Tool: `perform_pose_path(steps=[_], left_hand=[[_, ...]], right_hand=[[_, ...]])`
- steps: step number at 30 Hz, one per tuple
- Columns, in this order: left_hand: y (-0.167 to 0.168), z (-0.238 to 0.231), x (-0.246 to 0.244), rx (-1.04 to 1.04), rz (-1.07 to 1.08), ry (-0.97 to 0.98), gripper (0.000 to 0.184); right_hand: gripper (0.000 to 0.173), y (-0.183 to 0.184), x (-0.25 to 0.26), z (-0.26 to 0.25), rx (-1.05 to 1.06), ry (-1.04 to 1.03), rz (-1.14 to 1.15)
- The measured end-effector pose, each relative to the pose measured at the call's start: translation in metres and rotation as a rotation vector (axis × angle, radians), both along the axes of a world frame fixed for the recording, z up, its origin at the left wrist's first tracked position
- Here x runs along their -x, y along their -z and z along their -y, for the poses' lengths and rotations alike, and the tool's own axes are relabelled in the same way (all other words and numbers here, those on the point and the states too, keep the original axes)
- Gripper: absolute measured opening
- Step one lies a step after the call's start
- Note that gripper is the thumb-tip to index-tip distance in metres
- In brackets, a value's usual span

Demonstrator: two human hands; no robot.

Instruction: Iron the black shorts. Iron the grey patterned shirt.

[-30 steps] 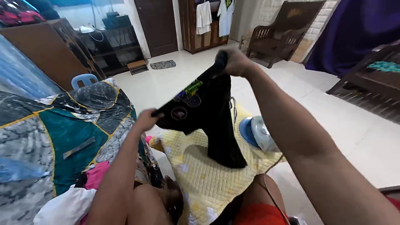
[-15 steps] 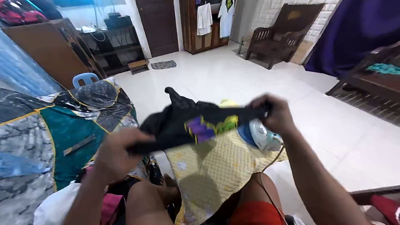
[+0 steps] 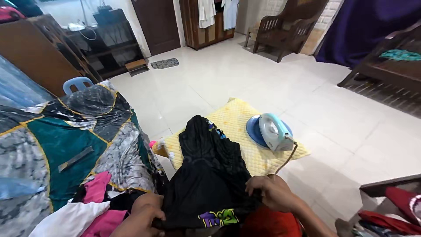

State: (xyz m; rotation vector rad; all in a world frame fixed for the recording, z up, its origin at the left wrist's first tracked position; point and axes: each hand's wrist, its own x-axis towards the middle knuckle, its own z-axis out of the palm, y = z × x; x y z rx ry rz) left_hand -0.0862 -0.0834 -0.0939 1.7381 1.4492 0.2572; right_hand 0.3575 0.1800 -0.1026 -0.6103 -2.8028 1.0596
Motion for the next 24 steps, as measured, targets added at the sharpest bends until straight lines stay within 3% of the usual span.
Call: perform_pose_path(steps=[3,6,9,11,13,16,18,19,22,24], left_hand=[[0.001,-0.014,0.012,-0.059,-0.025,0.071,0.022],[-0.002,-0.040,0.016,0.035,0.112,0.019,0.040],[-0.005,-0.104,0.016,-0.110,0.192,-0.235,0.060],[0.000,-0.169,0.018,-0.219,0.104,-0.497,0.062],[0.020,-0.231,0.024,-0.319,0.055,-0.738,0.069],[0.053,-0.289,0.022,-0.290,-0.059,-0.952,0.087],[0.061,-0.302,0.011,-0.197,-0.190,-0.919,0.094],[0.063,-0.304,0.008,-0.201,-0.230,-0.873,0.089],[0.060,-0.300,0.014,-0.277,-0.201,-0.774,0.046],[0.060,-0.286,0.023,-0.373,-0.157,-0.885,0.038]], right_hand=[[0.040,-0.016,0.003,0.002,0.115,-0.042,0.268],[0.048,-0.021,0.013,-0.020,0.197,0.167,0.113],[0.056,-0.010,0.053,-0.058,0.128,0.574,-0.059],[0.074,0.007,0.085,-0.086,0.126,0.795,0.013],[0.085,0.023,0.113,-0.101,0.095,0.890,0.148],[0.064,0.027,0.134,-0.097,0.042,0.863,0.178],[0.049,0.022,0.133,-0.090,0.026,0.821,0.071],[0.045,0.021,0.128,-0.089,0.012,0.809,-0.002],[0.038,0.009,0.111,-0.098,-0.077,0.846,-0.286],[0.038,0.000,0.103,-0.112,-0.168,0.938,-0.394]])
